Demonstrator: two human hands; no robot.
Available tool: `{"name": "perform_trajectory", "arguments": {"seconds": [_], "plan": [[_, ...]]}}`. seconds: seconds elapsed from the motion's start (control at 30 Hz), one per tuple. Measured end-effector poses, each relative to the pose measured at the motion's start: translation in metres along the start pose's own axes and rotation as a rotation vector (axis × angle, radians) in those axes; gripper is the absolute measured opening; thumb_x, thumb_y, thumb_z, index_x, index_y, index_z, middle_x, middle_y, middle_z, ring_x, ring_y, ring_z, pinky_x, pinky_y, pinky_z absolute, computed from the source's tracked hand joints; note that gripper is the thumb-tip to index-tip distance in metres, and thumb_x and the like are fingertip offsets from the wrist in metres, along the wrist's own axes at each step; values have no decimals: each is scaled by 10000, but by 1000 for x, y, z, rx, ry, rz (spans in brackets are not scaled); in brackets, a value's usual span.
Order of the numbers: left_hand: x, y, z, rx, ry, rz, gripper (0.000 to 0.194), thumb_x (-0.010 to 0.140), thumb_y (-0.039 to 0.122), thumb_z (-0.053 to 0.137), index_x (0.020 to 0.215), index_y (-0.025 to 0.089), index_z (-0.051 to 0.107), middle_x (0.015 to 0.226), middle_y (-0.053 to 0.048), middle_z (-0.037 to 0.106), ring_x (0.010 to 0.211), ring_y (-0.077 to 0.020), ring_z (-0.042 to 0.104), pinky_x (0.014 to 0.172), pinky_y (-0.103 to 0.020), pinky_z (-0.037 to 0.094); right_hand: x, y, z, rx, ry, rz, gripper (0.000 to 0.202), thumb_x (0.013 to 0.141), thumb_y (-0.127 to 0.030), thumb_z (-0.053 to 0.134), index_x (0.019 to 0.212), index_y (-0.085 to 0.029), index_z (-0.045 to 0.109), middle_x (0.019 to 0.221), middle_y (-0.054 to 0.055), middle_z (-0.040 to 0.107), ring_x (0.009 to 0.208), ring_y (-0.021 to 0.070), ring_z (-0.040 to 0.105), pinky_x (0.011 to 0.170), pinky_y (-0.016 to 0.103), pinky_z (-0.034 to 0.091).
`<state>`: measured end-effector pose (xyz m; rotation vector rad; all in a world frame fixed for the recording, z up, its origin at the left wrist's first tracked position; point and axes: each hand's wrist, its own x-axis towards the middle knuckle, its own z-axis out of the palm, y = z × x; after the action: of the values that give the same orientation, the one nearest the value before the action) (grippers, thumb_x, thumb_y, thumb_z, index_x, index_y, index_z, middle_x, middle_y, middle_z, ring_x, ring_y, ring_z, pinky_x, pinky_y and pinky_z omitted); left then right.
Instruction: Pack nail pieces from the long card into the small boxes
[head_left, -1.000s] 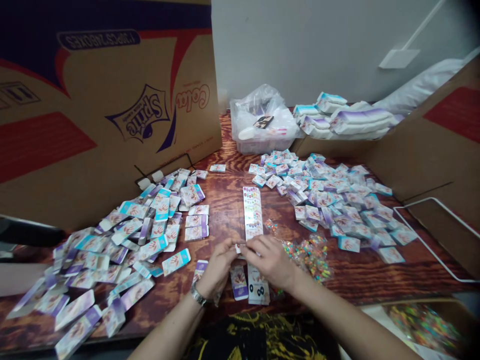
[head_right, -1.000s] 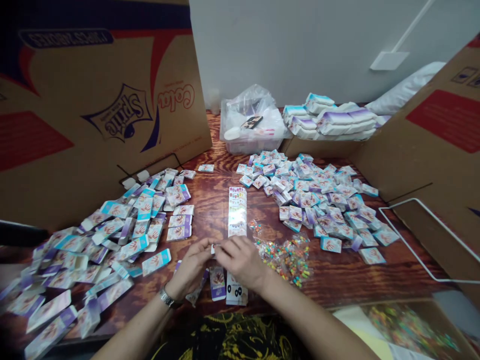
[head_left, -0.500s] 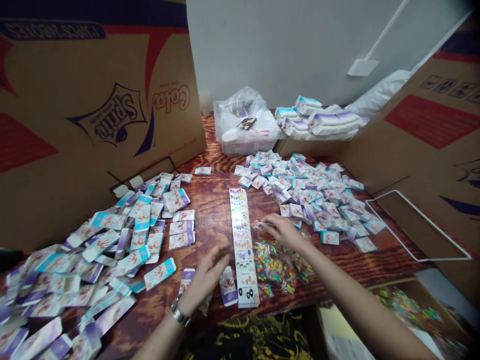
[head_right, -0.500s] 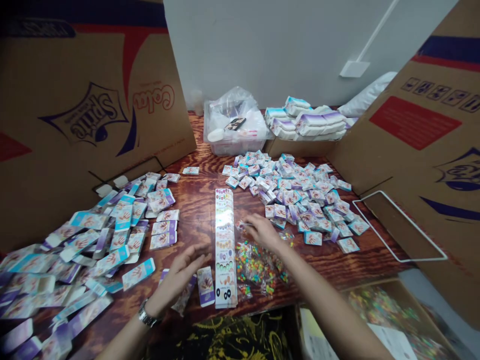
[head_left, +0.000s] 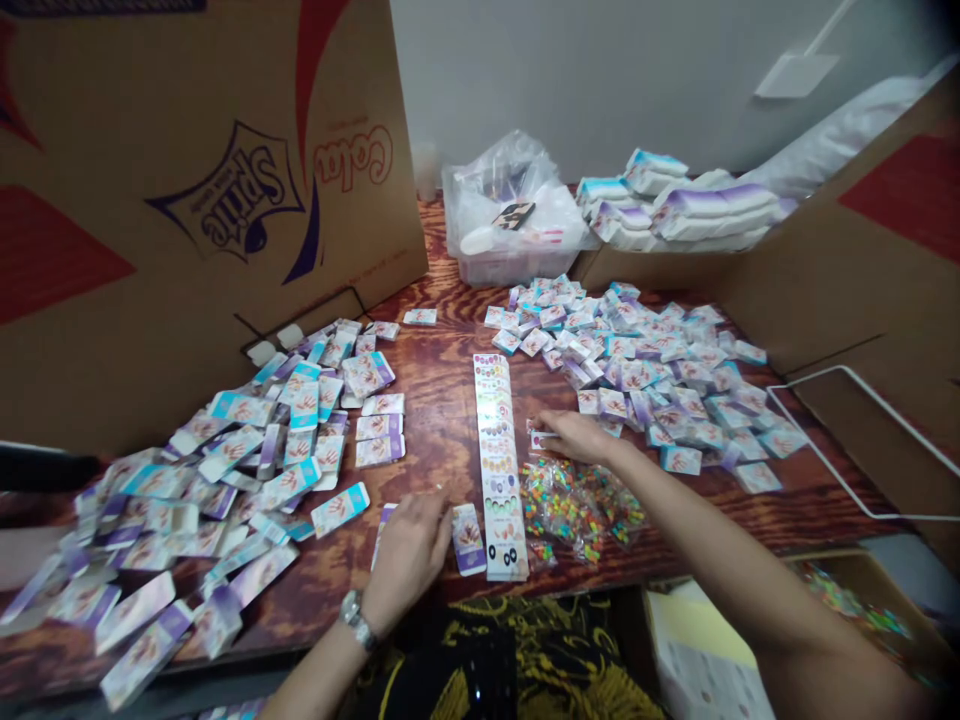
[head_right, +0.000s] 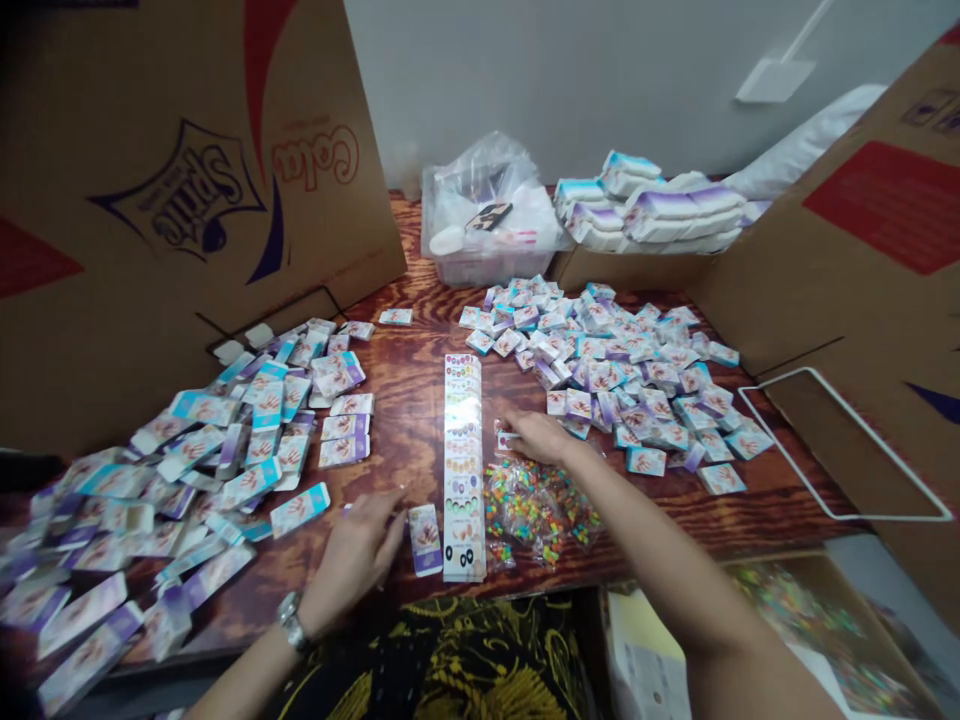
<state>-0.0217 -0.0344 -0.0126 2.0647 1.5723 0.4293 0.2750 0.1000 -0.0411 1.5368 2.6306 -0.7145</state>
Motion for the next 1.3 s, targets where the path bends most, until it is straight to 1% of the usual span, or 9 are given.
{"name": "perform_trajectory", "arguments": {"seconds": [0.17, 0.37, 0.47, 0.53, 0.67, 0.83, 1.1, 1.2, 1.3], "plan": [[-15, 13, 18, 377, -140, 182, 425, 876, 398, 439, 1274, 249, 453, 987, -102, 572, 869, -255, 478, 737, -388, 398, -10, 3, 5, -32, 93, 168, 290, 839, -262, 539, 1107, -175, 470, 936, 77, 670, 801, 206, 635, 633, 250, 410], [0, -3, 13, 524, -114, 161, 361, 903, 323, 387, 1238, 229, 483, 1005, -111, 549, 889, -256, 457, 741, -385, 390, -22, 3, 5, -82, 190, 243, 174, 873, -311, 489, 952, -181, 574, 878, 79, 665, 777, 211, 627, 645, 265, 407], [8, -14, 4, 500, -92, 99, 358, 900, 252, 374, 1239, 223, 486, 994, -109, 560, 892, -253, 472, 754, -386, 402, -23, 2, 8, -91, 241, 257, 239, 884, -308, 464, 1036, -162, 577, 977, 117, 652, 843, 235, 616, 691, 291, 415], [12, -20, -1, 433, -110, 109, 433, 854, 146, 404, 1278, 226, 447, 1118, -112, 540, 991, -258, 467, 836, -404, 398, -23, 2, 9, -89, 261, 260, 259, 882, -298, 465, 1074, -160, 573, 1000, 121, 645, 861, 236, 607, 713, 296, 416], [21, -28, -7, 338, -304, 229, 755, 662, -9, 475, 1354, 262, 343, 1418, -95, 339, 1278, -292, 292, 1007, -450, 295, -25, 0, 9, -73, 268, 234, 191, 880, -285, 468, 932, -179, 618, 860, 85, 631, 794, 205, 591, 695, 271, 411], [34, -31, -13, 326, -461, 289, 849, 614, -62, 412, 1386, 268, 279, 1473, -86, 271, 1329, -266, 261, 1026, -442, 287, -27, -5, 4, -33, 332, 181, 162, 890, -247, 437, 915, -182, 583, 888, 70, 584, 813, 184, 571, 708, 263, 424], [57, -40, -22, 150, -473, 323, 619, 695, -5, 441, 1280, 200, 451, 1427, -112, 358, 1237, -236, 415, 1032, -411, 275, -22, -17, -3, 130, 390, 48, 177, 894, -284, 420, 910, -191, 569, 875, 63, 611, 825, 198, 577, 732, 295, 432], [64, -48, -25, -99, -370, 235, 407, 757, 143, 538, 1158, 207, 558, 1199, -86, 586, 1092, -238, 512, 979, -380, 326, -20, -26, -7, 172, 380, 21, 187, 896, -313, 430, 911, -192, 571, 863, 56, 629, 804, 198, 592, 697, 285, 429], [67, -53, -33, -265, -295, 143, 250, 849, 320, 477, 1021, 214, 623, 935, -55, 658, 879, -206, 582, 829, -312, 418, -21, -34, -12, 199, 397, 23, 184, 887, -322, 452, 937, -194, 576, 880, 50, 645, 796, 196, 605, 688, 282, 430]]}}
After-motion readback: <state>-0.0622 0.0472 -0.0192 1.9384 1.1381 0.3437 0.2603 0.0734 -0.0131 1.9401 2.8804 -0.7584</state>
